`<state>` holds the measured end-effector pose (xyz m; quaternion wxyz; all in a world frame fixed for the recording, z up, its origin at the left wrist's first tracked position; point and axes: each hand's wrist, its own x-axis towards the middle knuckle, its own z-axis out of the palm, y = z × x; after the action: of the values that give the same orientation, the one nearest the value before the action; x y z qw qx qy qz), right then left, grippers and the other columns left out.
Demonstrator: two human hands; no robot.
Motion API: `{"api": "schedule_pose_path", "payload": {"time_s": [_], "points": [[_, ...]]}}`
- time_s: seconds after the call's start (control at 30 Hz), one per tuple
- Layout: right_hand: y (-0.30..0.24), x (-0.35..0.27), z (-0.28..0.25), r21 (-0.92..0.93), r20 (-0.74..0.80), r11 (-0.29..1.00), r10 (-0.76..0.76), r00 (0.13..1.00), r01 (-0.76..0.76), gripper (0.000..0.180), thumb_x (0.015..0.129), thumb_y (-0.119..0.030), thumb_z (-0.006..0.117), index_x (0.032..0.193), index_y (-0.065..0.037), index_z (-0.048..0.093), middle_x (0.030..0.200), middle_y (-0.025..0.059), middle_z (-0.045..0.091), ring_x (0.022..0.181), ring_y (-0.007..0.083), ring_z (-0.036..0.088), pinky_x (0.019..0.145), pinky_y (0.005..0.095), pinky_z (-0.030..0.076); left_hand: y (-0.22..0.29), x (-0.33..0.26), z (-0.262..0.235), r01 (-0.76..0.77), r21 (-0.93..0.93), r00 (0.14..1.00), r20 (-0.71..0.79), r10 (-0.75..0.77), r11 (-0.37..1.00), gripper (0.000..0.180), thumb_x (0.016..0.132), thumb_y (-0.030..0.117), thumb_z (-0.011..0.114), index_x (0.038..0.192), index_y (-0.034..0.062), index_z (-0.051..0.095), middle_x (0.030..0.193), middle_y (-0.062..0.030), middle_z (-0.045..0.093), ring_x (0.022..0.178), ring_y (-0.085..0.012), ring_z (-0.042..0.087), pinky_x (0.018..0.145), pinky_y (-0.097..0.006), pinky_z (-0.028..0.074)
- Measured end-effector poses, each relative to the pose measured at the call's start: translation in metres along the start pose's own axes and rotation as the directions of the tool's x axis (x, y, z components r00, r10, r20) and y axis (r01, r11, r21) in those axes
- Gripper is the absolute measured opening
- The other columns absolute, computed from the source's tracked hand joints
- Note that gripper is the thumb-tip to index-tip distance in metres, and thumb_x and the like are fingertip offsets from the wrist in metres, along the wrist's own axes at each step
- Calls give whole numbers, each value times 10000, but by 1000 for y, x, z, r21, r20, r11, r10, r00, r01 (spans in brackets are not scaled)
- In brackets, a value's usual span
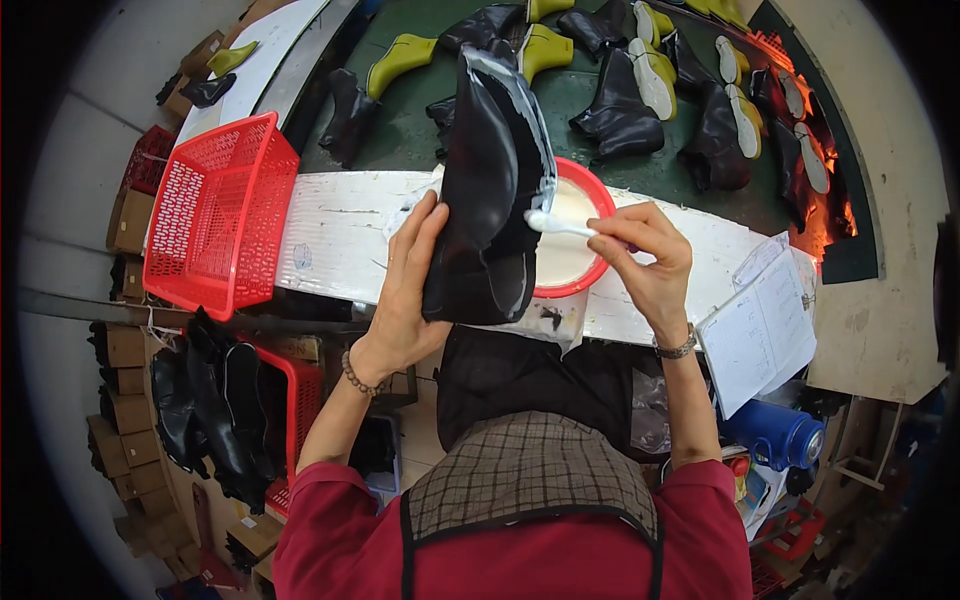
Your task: The person repeatedly applies a white substance from a red bowl onto the inner lining of black boots using a white plastic spoon. They pick up boots from a red basket, apply the substance, and place them on a green work surface. Other workers are visible in the background performing similar tasks.
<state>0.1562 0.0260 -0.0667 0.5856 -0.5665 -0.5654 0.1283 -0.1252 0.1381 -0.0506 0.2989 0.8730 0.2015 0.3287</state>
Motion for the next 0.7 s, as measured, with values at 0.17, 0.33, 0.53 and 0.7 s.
{"api": "schedule_pose_path", "payload": {"time_s": [0.17, 0.33, 0.53, 0.7], "points": [[-1, -10, 4, 16, 68, 999, -38, 997, 37, 228, 796, 16, 842, 1015, -39, 809, 936, 46, 682, 776, 111, 660, 663, 235, 530, -10, 10, 2, -16, 56, 995, -96, 22, 998, 929, 788, -38, 727, 1602, 4, 281, 1645, -265, 267, 1496, -426, 329, 1218, -473, 290], [-18, -14, 0, 9, 186, 998, 58, 981, -60, 190, 808, 1, 835, 993, -38, 810, 877, 32, 692, 729, 100, 643, 638, 237, 507, -14, 20, 1, -58, 214, 983, -158, 93, 975, 902, 773, -3, 774, 1575, 37, 362, 1633, -273, 288, 1477, -449, 334, 1210, -495, 299], [-15, -11, 1, 64, 314, 955, 255, 914, -289, 123, 875, -86, 793, 975, -15, 799, 802, 61, 702, 671, 120, 632, 596, 274, 473, -25, 23, 6, -70, 320, 978, -164, 128, 945, 837, 733, -56, 759, 1512, 87, 489, 1612, -261, 333, 1449, -447, 369, 1200, -484, 320], [18, -3, -15, -524, 117, 848, 161, 980, -77, 128, 871, -171, 780, 926, -57, 796, 827, 72, 708, 669, 251, 671, 597, 362, 495, -43, -4, -28, 215, -256, 956, -143, -257, 942, 750, 772, -169, 606, 1491, -9, 464, 1384, -180, 598, 1269, -268, 593, 1081, -362, 451]]}}
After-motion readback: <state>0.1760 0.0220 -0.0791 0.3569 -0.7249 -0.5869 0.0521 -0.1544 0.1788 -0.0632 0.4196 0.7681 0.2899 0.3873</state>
